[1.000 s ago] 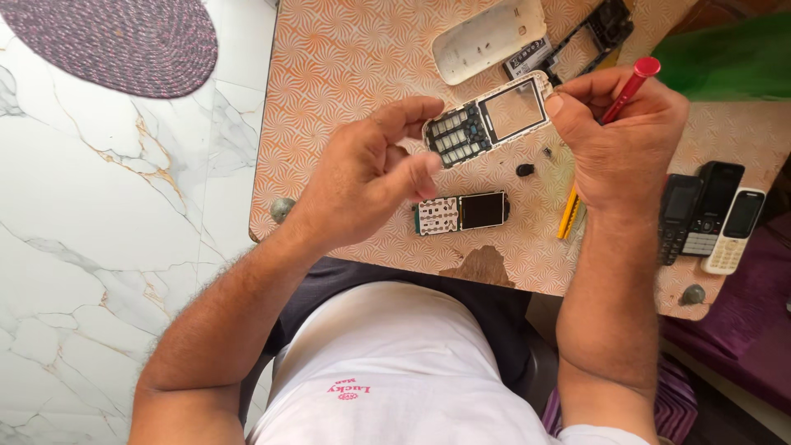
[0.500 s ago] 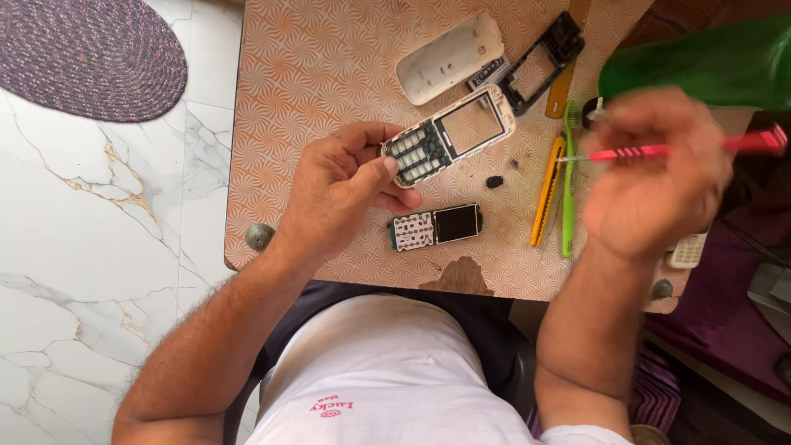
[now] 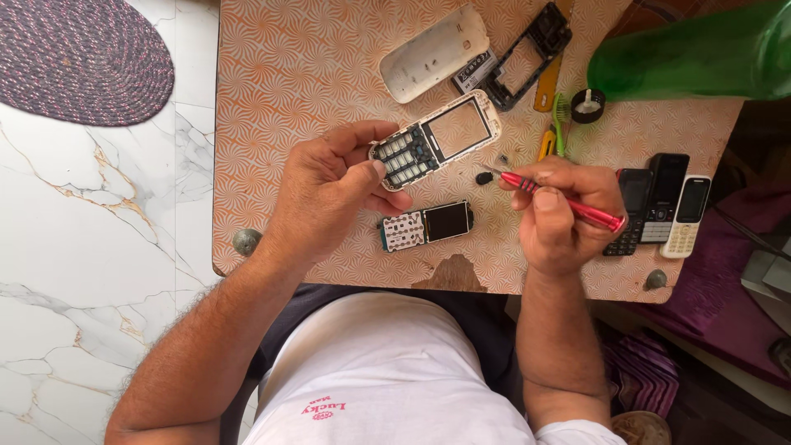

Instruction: The person cleans the internal components and screen of a mobile phone using a toothbrush dipped in liquid, then uses a screwdriver on the device.

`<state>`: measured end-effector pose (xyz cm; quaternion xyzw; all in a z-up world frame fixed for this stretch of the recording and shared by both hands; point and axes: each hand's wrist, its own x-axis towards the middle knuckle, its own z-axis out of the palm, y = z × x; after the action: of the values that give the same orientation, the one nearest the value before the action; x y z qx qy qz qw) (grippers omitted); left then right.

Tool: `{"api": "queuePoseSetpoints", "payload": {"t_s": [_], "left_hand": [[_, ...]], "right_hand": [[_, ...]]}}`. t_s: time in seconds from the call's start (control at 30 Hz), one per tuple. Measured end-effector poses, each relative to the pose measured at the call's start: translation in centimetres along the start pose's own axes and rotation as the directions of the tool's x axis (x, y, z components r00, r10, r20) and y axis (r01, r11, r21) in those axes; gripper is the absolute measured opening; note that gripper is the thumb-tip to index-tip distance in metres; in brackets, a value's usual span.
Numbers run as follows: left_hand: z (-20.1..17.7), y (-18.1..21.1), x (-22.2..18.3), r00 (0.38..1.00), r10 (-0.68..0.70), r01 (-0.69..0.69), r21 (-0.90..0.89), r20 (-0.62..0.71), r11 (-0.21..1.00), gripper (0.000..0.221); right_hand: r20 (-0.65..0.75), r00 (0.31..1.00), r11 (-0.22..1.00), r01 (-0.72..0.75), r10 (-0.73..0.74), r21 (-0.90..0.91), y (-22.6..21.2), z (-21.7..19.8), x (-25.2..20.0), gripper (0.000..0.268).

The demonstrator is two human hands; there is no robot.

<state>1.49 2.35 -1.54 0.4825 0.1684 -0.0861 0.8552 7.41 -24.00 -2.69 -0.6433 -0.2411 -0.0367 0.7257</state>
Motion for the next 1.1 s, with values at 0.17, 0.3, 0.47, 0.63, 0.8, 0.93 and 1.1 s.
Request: {"api": "queuePoseSetpoints", "payload": {"t_s": [0.17,0.3,0.47,0.63,0.8,0.93,1.1], "left_hand": [[-0.1,-0.4,-0.1,1.0,0.007,-0.007,-0.019,0.008,1.0,0.04],[-0.1,-0.4,-0.1,1.0,0.005,-0.005,-0.022,0.007,1.0,0.04],[-0.2,-0.3,-0.3,1.0,0.014,-0.014,-0.048,0.014,0.999,0.04],[-0.3,-0.4,-0.3,1.0,0.013,-0.012,-0.028,0.02,1.0,0.041],[-0.7,-1.1,-0.2,0.999,0.029,-0.026,-0.065,0.036,0.998,0.042],[-1.0,-1.7,-0.1,0.998,0.035,-0.028,-0.111,0.057,0.993,0.042],[-1.2,-1.9,-0.2,0.992,0.073,-0.061,-0.121,0.099,0.991,0.044]], "right_hand": [[-0.034,0.998,0.999,-0.048,0.049,0.02,0.4,-0.1,-0.2,0.014],[-0.043,0.998,0.997,-0.054,0.052,-0.046,0.3,0.0,-0.3,0.013],[-0.009,0.999,0.998,-0.041,0.041,-0.055,0.2,0.5,-0.4,0.012],[0.049,0.996,0.991,-0.065,0.071,-0.117,0.1,1.0,-0.7,0.013],[0.108,0.991,0.993,-0.067,0.077,-0.098,-0.1,1.9,-0.8,0.013],[0.212,0.976,0.977,0.003,0.043,-0.213,-0.5,2.6,-0.3,0.012],[0.353,0.936,0.94,0.128,-0.008,-0.315,-0.9,3.5,0.1,0.015]]}}
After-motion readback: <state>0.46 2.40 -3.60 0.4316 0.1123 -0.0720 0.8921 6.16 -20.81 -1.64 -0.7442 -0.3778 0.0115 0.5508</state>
